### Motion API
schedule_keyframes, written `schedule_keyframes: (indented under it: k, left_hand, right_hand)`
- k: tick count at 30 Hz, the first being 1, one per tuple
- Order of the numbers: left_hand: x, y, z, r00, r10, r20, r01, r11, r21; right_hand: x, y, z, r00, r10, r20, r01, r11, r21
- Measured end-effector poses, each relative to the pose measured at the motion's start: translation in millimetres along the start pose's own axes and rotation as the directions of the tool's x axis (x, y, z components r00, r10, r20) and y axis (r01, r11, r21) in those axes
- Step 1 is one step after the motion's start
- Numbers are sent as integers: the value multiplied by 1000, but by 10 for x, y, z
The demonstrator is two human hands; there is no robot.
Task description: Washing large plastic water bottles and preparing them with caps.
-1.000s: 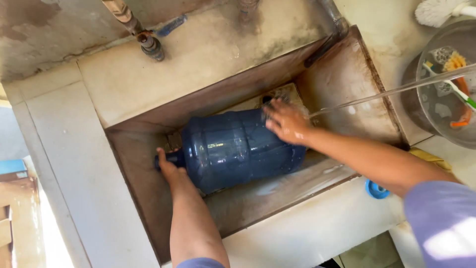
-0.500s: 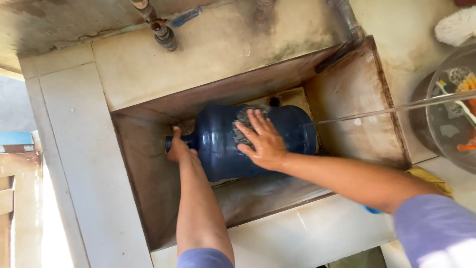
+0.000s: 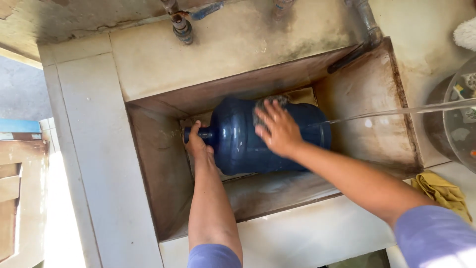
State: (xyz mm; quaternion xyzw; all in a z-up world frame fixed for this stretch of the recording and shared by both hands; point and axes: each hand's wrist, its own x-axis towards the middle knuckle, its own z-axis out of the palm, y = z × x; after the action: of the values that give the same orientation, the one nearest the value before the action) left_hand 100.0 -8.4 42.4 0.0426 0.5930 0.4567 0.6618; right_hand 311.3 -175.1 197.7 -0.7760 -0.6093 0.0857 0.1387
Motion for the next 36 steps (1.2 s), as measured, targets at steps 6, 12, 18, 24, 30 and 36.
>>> schedule_keyframes:
  k: [6,12,18,24,30,36]
  left_hand:
    - [-5,154,-70,937,1,349,34,995,-92]
    - [-101,214,30,963,13,-269,-6,1000,29]
    - [166,-125,-152,872,60,485,26,985,-168]
    - [-1096,338,675,954,117,-275,-70,982,176]
    - [-743,-41,513,997,73,-22,-70,990,126]
    - [-608,-256,524,955,120,-271,-119,993,21]
  right_hand:
    - [-80,1428,290,819,453,351,-466,883,-53]
    - [-939,1223,96,991,-37,129,30,998,53]
    - [98,1461,231,667,595,449,-649,760,-42]
    - [-19,-210,96,978,104,-180,-120,990,-78]
    - [941,-52,-249,658,637,401,-716,694,73]
    - [-59,-885,-198,956,55,-288,-56,998,6]
